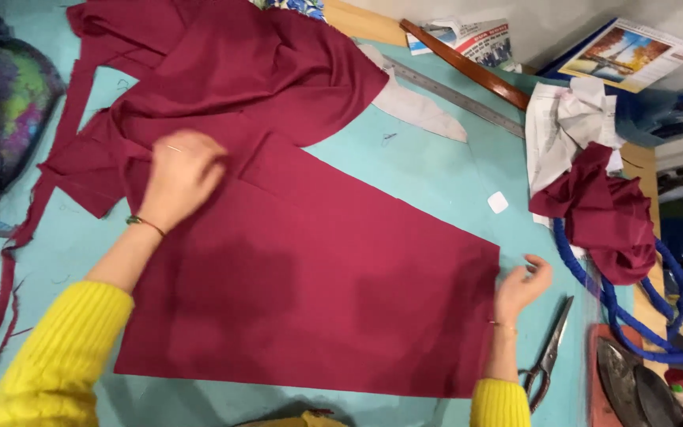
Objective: The person smooths a large piece of maroon fabric on a table, then uses shears to cut along marked lines. After cutting, the person folds the fabric and places a paper pattern on top of it.
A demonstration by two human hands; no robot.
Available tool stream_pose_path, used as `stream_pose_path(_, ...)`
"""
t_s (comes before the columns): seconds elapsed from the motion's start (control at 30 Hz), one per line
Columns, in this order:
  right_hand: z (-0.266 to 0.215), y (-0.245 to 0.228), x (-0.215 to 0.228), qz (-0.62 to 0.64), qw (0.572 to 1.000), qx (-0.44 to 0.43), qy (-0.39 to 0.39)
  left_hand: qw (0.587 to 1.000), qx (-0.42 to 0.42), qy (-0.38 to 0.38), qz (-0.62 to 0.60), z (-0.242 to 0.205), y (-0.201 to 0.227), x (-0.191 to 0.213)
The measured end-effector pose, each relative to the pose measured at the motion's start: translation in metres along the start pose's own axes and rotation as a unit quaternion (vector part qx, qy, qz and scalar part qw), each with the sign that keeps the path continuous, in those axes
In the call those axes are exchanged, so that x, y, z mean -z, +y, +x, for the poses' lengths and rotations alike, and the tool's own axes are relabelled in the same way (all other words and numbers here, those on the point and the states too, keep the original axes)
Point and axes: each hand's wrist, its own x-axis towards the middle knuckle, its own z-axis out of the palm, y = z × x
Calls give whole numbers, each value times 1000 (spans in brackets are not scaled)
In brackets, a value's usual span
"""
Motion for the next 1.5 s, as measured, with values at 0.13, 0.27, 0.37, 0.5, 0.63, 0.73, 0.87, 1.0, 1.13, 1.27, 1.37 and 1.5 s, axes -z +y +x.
stream_pose_path(0.13,-21,-60,6,26,969,56,-238,979,-116,-168,-18,-15,48,-16)
stream_pose_path(0.27,-18,-47,21,-27,937,50,-346,973,-112,-201,27,-9,30,-18)
stream_pose_path(0.37,-14,-48,42,-67,911,14,-407,965,-134,-200,101,-6,7,-7)
stream_pose_path(0.5,-9,-47,57,-129,876,-18,-465,961,-91,-212,152,-16,-21,-2)
stream_pose_path(0.63,-11,-36,60,-146,866,-33,-477,966,-29,-237,95,-25,-33,-4)
stream_pose_path(0.73,-9,-29,64,-124,876,-37,-464,968,22,-250,13,-22,-34,-4)
stream_pose_path(0.87,2,-44,63,-50,902,-52,-425,975,30,-220,-19,-4,-37,-7)
stream_pose_path(1.0,23,-45,43,-56,922,-41,-381,985,11,-169,11,27,-32,-18)
stream_pose_path(1.13,45,-43,14,-71,925,-24,-372,992,-18,-107,71,49,-33,-50)
stream_pose_path(1.27,50,-27,-7,-112,916,-33,-384,993,-21,-84,74,54,-25,-61)
stream_pose_path(1.37,46,-20,-7,-93,929,-5,-359,996,-27,-51,65,46,-9,-54)
stream_pose_path(1.5,27,-25,29,-61,942,-51,-325,999,-14,-17,-38,21,33,-7)
